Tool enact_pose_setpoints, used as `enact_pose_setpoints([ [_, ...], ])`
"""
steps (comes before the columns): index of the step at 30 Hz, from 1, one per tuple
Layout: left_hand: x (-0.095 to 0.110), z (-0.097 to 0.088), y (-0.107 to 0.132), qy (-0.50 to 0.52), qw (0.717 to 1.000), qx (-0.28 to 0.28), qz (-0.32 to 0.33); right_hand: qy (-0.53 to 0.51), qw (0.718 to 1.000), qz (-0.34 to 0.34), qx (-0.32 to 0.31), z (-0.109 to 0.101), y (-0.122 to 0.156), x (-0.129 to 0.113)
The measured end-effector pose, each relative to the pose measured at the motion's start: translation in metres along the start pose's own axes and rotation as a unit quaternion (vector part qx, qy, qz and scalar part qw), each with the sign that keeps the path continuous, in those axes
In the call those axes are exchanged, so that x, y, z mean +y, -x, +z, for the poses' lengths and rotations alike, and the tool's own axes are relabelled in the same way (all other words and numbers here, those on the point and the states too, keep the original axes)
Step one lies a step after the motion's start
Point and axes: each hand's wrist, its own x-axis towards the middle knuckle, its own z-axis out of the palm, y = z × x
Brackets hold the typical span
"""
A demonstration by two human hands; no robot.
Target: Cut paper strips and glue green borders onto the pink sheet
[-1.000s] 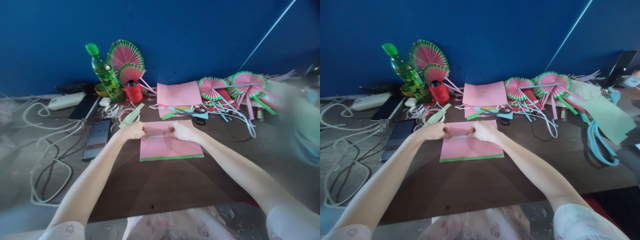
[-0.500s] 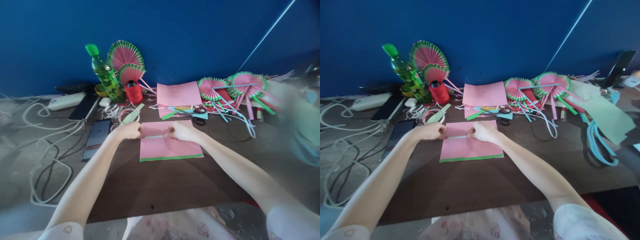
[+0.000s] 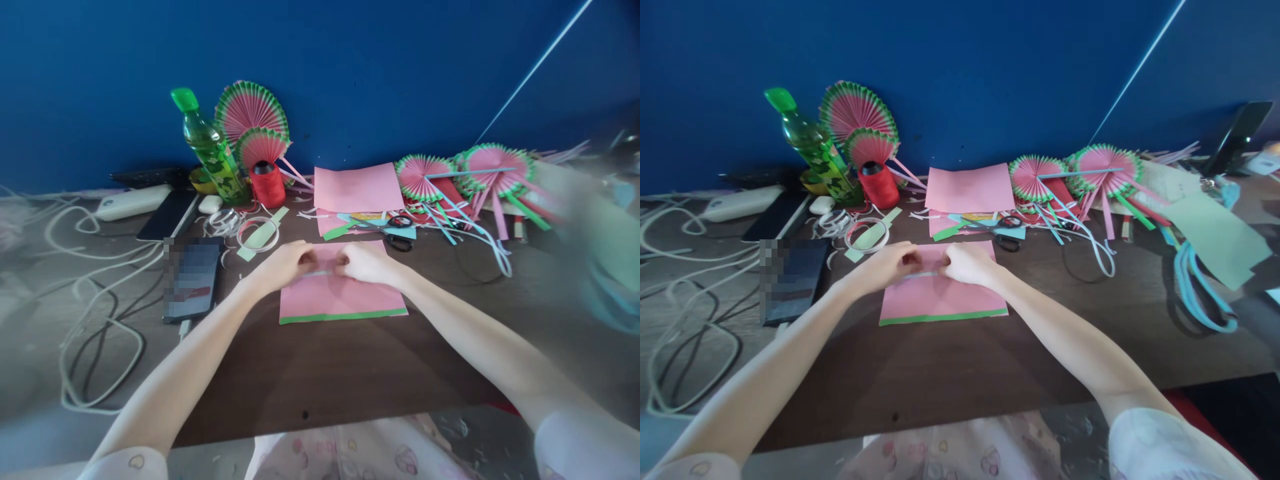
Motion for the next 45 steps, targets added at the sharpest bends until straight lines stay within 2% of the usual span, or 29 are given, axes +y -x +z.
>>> enact_pose_setpoints([
  [4, -0.004, 0.006, -0.003, 0.003, 1.0, -0.004, 0.009, -0.003, 1.0, 0.005, 0.005, 0.002, -0.001, 0.001],
  [14, -0.02, -0.004, -0.002, 0.049, 0.996, -0.061, 0.052, 0.008, 1.0, 0.007, 0.003, 0.001, 0.0, 0.001],
  [45, -0.026, -0.002, -0.003, 0.025, 0.995, -0.044, 0.082, 0.004, 1.0, 0.002, 0.0, 0.002, -0.001, 0.003],
])
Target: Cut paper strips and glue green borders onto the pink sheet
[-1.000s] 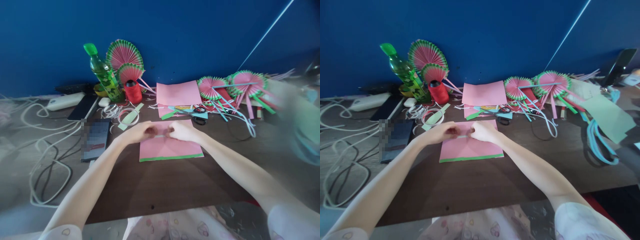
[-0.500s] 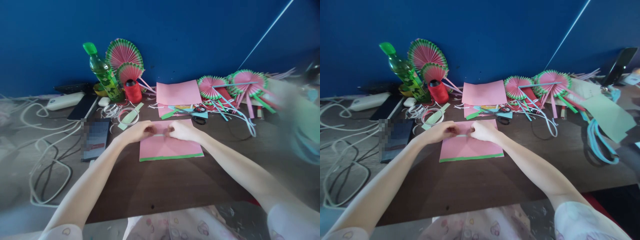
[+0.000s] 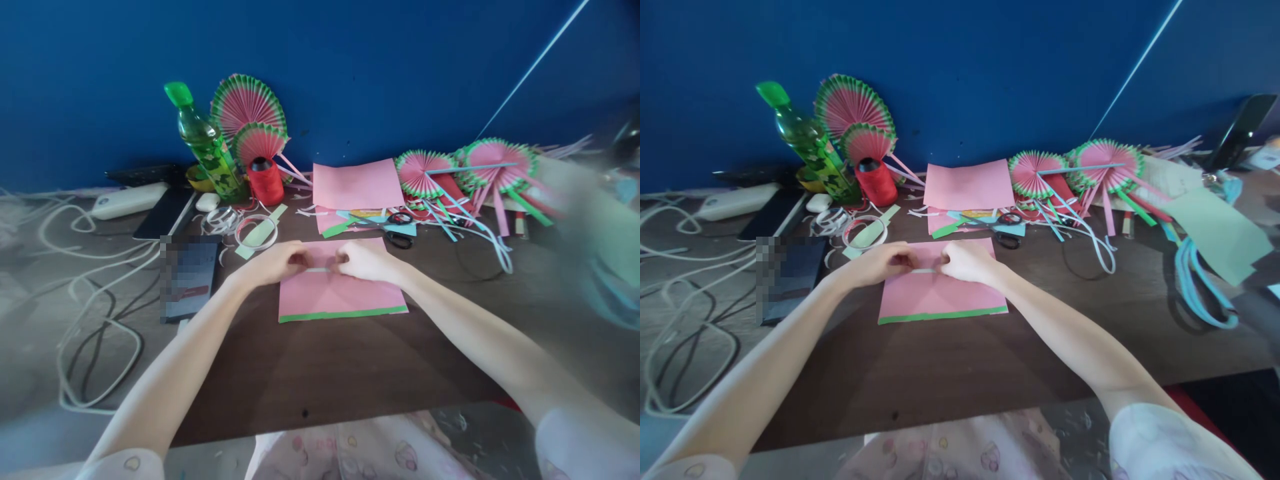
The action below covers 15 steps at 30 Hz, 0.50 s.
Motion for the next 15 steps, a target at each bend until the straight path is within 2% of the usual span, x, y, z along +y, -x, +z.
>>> enact_pose_setpoints([
  [15, -0.0007, -0.0002, 0.0013, 0.015, 1.0, -0.002, -0.005, 0.013, 1.0, 0.009, 0.0, -0.0009, 0.0004, -0.0018],
])
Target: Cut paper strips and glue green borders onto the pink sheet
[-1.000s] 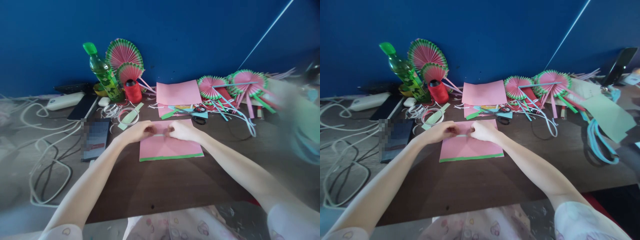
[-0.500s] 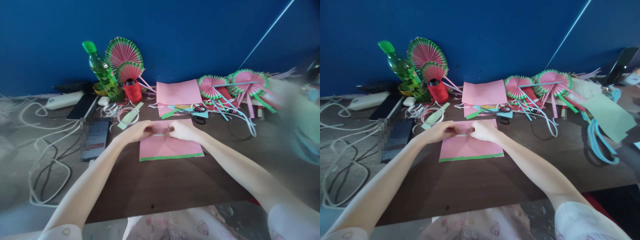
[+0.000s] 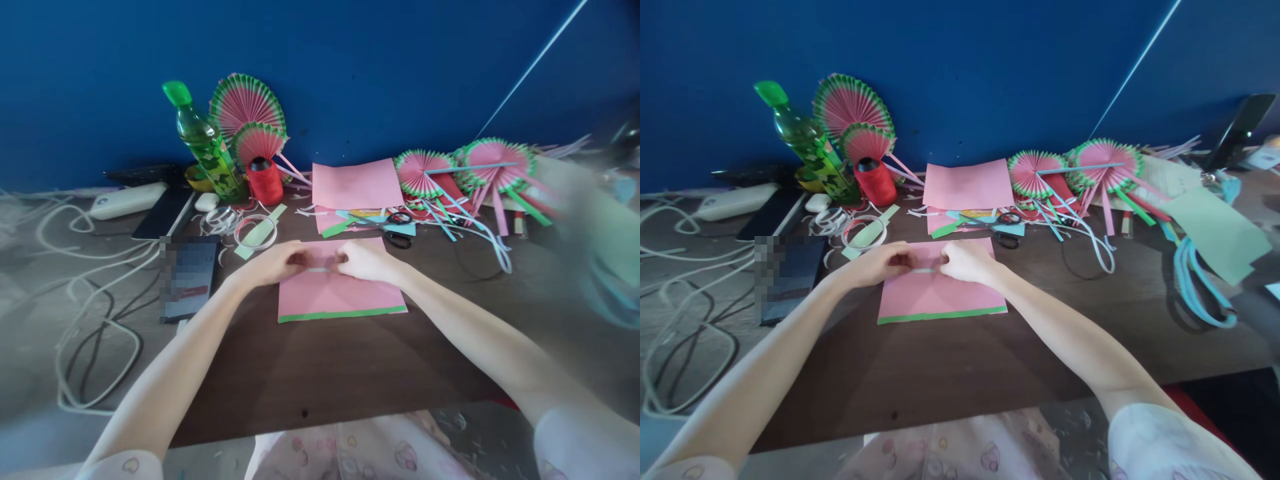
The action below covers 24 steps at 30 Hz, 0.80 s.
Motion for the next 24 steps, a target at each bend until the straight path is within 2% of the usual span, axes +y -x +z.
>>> enact_pose_setpoints([
  [12, 0.0064, -0.0006, 0.0011, -0.059, 0.998, -0.032, 0.008, 0.025, 1.0, -0.013, 0.015, 0.0008, 0.0002, -0.001],
  [24, 0.0074, -0.0017, 0.0009, -0.074, 0.996, -0.041, -0.003, 0.07, 0.997, 0.022, 0.007, -0.0032, 0.0019, -0.0024],
])
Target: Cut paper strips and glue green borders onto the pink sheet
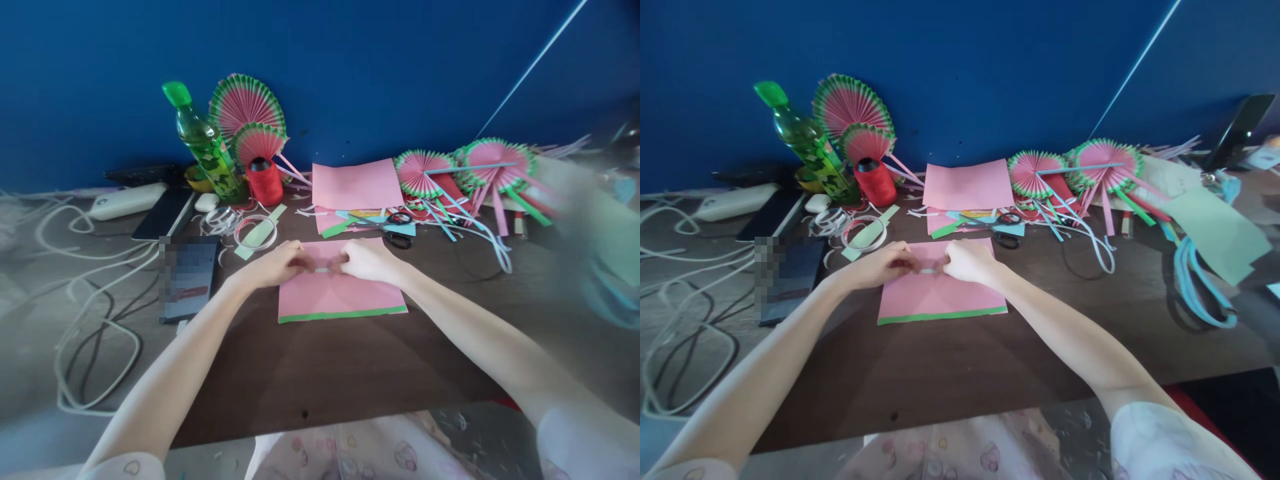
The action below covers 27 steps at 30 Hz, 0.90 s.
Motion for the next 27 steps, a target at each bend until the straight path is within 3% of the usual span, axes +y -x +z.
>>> enact_pose_setpoints([
  [17, 0.0008, -0.0009, 0.0003, 0.004, 1.0, 0.002, 0.002, -0.062, 0.997, -0.023, -0.051, -0.0061, 0.0005, 0.0032],
  [27, 0.0001, 0.0, -0.0004, 0.009, 1.0, 0.003, -0.003, -0.032, 0.998, -0.027, -0.055, -0.0082, 0.0021, 0.0004],
])
